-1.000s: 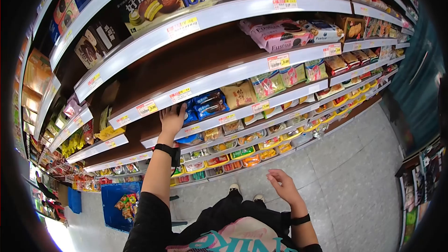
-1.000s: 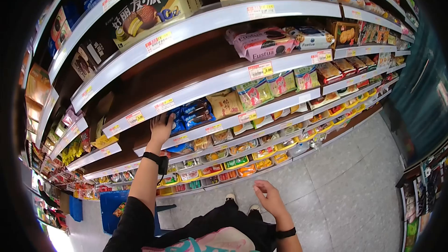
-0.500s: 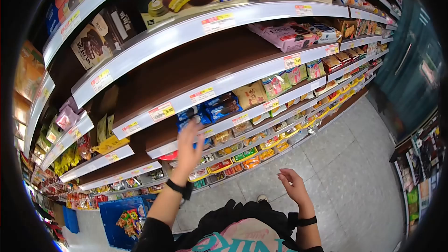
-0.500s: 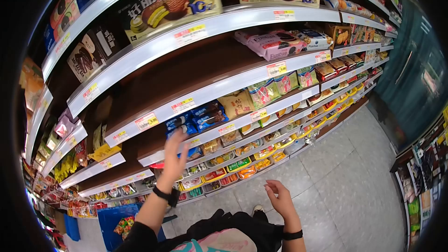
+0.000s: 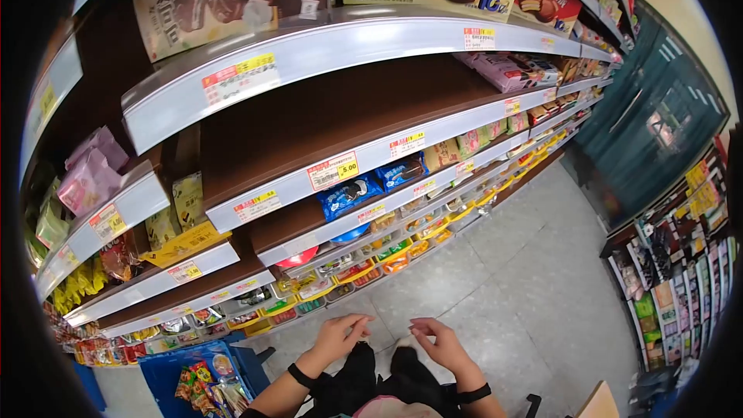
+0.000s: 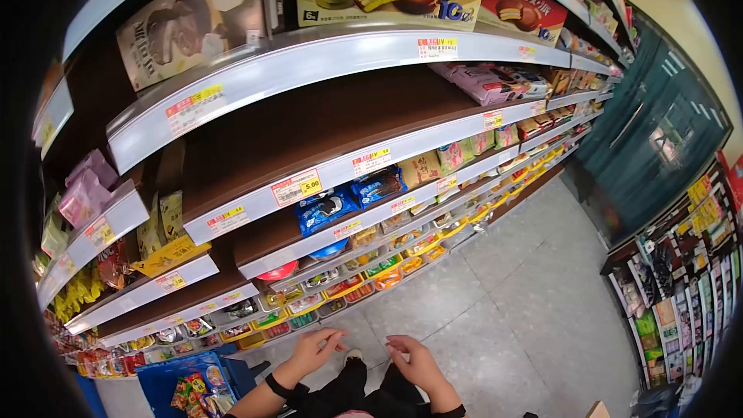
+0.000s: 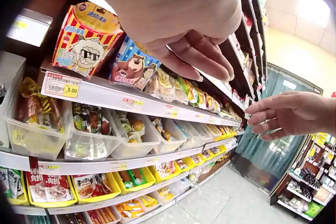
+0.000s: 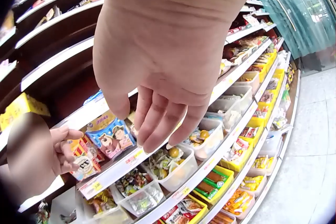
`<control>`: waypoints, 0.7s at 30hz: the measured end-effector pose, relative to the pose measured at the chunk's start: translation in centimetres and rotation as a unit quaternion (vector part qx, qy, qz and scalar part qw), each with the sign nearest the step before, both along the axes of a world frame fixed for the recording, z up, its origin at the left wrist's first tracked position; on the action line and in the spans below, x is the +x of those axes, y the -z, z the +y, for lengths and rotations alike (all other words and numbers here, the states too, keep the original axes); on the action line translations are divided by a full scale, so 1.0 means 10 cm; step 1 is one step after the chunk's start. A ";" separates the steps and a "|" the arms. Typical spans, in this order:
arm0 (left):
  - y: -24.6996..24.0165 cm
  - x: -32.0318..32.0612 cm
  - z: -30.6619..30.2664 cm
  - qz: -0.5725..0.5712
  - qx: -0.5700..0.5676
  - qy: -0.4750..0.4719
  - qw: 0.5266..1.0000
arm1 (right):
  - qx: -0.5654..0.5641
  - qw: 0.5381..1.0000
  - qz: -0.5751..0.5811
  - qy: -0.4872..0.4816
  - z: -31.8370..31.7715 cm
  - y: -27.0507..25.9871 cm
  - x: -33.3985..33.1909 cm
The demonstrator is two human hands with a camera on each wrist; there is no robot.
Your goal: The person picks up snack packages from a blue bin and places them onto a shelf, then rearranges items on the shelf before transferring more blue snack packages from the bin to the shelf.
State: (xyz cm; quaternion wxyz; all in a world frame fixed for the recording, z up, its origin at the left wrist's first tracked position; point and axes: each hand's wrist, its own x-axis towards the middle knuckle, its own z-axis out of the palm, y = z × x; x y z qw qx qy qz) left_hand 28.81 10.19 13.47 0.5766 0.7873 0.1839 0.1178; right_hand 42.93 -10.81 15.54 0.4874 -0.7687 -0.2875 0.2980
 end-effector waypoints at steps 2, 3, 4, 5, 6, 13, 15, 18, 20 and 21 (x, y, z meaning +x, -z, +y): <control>0.01 -0.15 -0.02 -0.009 0.011 -0.002 1.000 | -0.005 1.000 -0.020 -0.008 -0.05 0.00 -0.11; 0.03 -0.23 0.00 0.012 0.011 0.008 1.000 | 0.003 0.999 -0.033 -0.008 -0.07 0.03 -0.15; 0.03 -0.33 -0.02 0.004 0.007 0.001 1.000 | 0.011 0.999 -0.045 -0.011 -0.11 0.07 -0.21; 0.03 -0.42 -0.04 0.009 0.020 -0.001 1.000 | 0.009 0.998 -0.055 -0.021 -0.15 0.05 -0.27; 0.03 -0.52 -0.08 0.013 0.034 -0.006 0.999 | 0.001 0.997 -0.071 -0.023 -0.18 0.02 -0.33; 0.12 -1.22 -0.53 0.022 0.017 -0.071 0.997 | 0.026 0.995 -0.097 -0.023 -0.76 -0.08 -0.98; 0.13 -1.39 -0.71 0.020 0.029 -0.061 0.998 | 0.030 0.995 -0.087 -0.026 -1.05 0.01 -1.17; 0.13 -1.65 -0.96 0.033 0.054 -0.040 0.997 | 0.037 0.998 -0.045 -0.006 -1.50 0.24 -1.47; 0.05 -1.82 -1.10 0.040 0.111 0.013 0.993 | 0.047 0.999 -0.011 0.022 -1.69 0.39 -1.67; 0.03 -1.99 -1.16 0.052 0.113 0.013 0.992 | 0.049 0.999 0.001 0.022 -1.76 0.45 -1.84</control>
